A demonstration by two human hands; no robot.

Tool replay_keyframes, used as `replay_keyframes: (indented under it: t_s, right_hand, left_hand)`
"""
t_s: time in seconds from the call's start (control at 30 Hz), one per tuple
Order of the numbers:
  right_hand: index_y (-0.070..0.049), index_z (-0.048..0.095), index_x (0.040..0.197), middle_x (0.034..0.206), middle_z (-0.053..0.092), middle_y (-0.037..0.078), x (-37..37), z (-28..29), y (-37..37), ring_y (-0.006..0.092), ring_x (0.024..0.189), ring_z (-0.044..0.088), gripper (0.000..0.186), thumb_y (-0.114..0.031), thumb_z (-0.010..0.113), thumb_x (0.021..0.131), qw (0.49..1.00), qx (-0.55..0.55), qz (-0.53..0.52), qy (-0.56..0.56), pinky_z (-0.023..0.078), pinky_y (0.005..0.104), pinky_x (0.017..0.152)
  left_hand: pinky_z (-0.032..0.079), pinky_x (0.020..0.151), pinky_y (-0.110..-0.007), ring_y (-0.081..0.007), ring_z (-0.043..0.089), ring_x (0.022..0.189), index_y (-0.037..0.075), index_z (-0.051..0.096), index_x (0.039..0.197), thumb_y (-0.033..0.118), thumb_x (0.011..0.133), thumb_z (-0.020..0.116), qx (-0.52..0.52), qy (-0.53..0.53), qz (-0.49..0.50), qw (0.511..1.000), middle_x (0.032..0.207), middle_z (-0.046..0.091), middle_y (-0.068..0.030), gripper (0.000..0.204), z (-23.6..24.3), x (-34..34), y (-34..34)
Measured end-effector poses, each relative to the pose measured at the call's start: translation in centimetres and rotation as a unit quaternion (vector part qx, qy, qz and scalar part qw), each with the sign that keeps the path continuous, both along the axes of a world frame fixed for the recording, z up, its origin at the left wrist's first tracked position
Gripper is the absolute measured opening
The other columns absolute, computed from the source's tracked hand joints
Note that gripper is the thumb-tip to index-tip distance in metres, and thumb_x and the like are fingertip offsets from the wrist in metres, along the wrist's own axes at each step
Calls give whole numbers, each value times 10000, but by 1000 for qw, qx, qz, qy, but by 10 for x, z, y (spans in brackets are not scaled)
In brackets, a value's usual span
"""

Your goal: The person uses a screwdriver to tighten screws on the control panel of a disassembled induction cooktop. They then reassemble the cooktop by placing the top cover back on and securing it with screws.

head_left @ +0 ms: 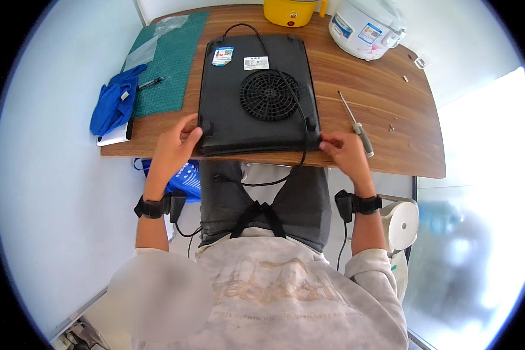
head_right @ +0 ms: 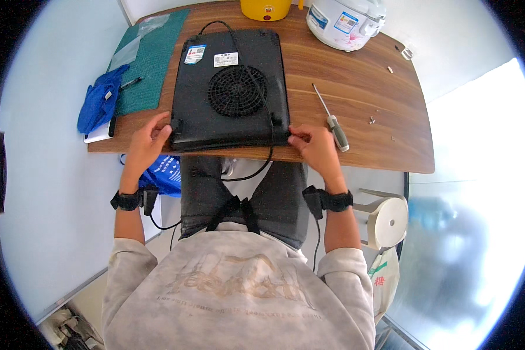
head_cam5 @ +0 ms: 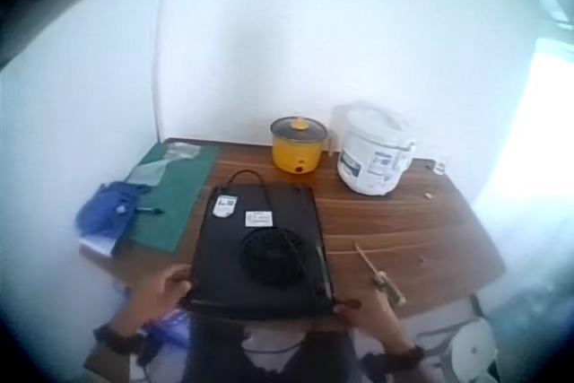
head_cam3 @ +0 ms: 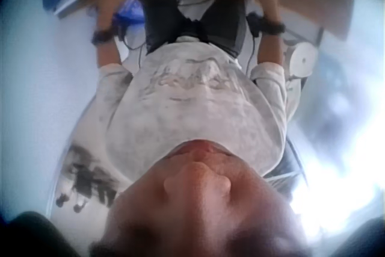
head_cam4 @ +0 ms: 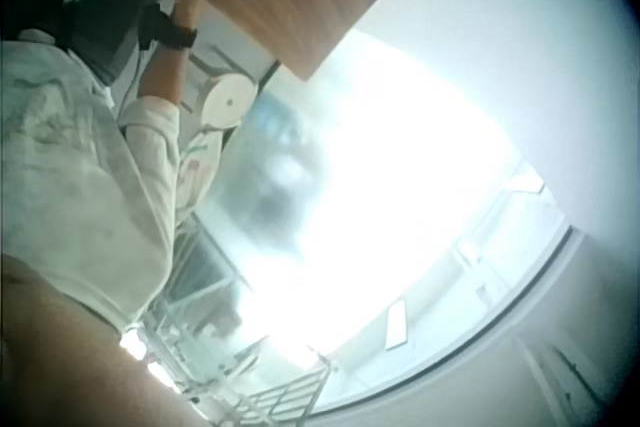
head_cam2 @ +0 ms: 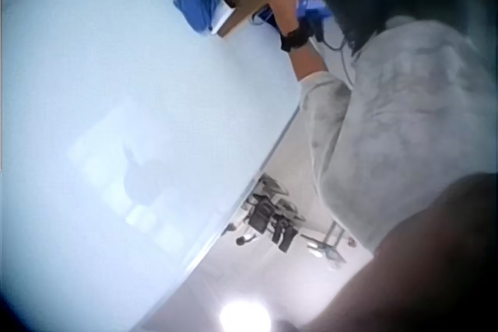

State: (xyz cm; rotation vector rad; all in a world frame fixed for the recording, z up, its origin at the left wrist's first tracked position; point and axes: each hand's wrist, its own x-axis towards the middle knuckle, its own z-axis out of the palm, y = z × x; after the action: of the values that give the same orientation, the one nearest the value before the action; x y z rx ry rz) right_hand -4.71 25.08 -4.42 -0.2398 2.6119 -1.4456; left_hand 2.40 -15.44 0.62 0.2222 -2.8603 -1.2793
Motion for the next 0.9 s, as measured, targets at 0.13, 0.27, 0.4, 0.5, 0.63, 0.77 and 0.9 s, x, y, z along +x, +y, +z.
replay_keyframes:
  t_s: [0.13, 0.27, 0.4, 0.5, 0.63, 0.77, 0.9]
  right_hand:
    - [-7, 762, 1125, 926, 756, 210, 37, 15, -24, 266, 791, 741, 265, -75, 768, 869, 1000, 1, 27, 5, 558, 338, 738]
    - [1, 751, 1129, 931, 750, 214, 59, 6, -38, 312, 782, 732, 258, -71, 752, 881, 993, -36, 90, 67, 564, 353, 738]
    - [-6, 729, 1164, 967, 736, 158, 74, 22, -64, 232, 764, 691, 259, -28, 697, 907, 977, -83, 197, -21, 559, 307, 759]
    - [-19, 733, 1155, 927, 744, 203, 65, 28, -54, 320, 824, 740, 239, -112, 697, 938, 970, -94, 223, -32, 572, 359, 761]
    - [-52, 740, 1167, 940, 744, 218, 18, 26, -33, 353, 867, 743, 262, -182, 675, 949, 996, -40, 75, 40, 578, 401, 774]
    - [-88, 684, 1298, 957, 738, 239, -74, 42, -19, 380, 963, 733, 384, -255, 657, 953, 985, 107, 64, 120, 574, 443, 837]
    - [-56, 603, 1396, 1284, 665, 250, -157, 34, -33, 418, 1256, 597, 527, -405, 605, 1001, 979, 136, 67, 134, 471, 469, 1060]
  left_hand:
    - [539, 950, -367, -297, 693, 1155, 16, 581, 1403, 321, 1024, 641, 39, 45, -35, 998, 1257, 687, -245, 490, -14, -1, -23]
    - [514, 1004, -406, -357, 665, 1196, 34, 538, 1439, 355, 1008, 651, -63, 19, -10, 998, 1298, 657, -272, 549, -1, -9, -17]
    - [494, 1030, -442, -420, 634, 1225, 54, 492, 1472, 371, 998, 655, -131, 21, 21, 991, 1310, 640, -296, 593, -13, -21, -47]
    - [493, 1023, -449, -438, 634, 1208, 64, 468, 1490, 383, 1007, 638, -143, 21, 18, 989, 1323, 631, -302, 604, -20, -25, -56]
    - [496, 1001, -449, -434, 641, 1191, 43, 519, 1447, 377, 1018, 622, -145, 32, 44, 988, 1274, 653, -303, 553, -26, -22, -50]
    - [494, 988, -447, -434, 644, 1176, 14, 559, 1403, 374, 1028, 606, -108, 39, 46, 992, 1224, 670, -303, 521, -20, -14, -40]
    - [493, 997, -443, -437, 646, 1163, 5, 565, 1396, 386, 1034, 596, -134, 59, 45, 988, 1237, 666, -300, 527, -26, -20, -30]
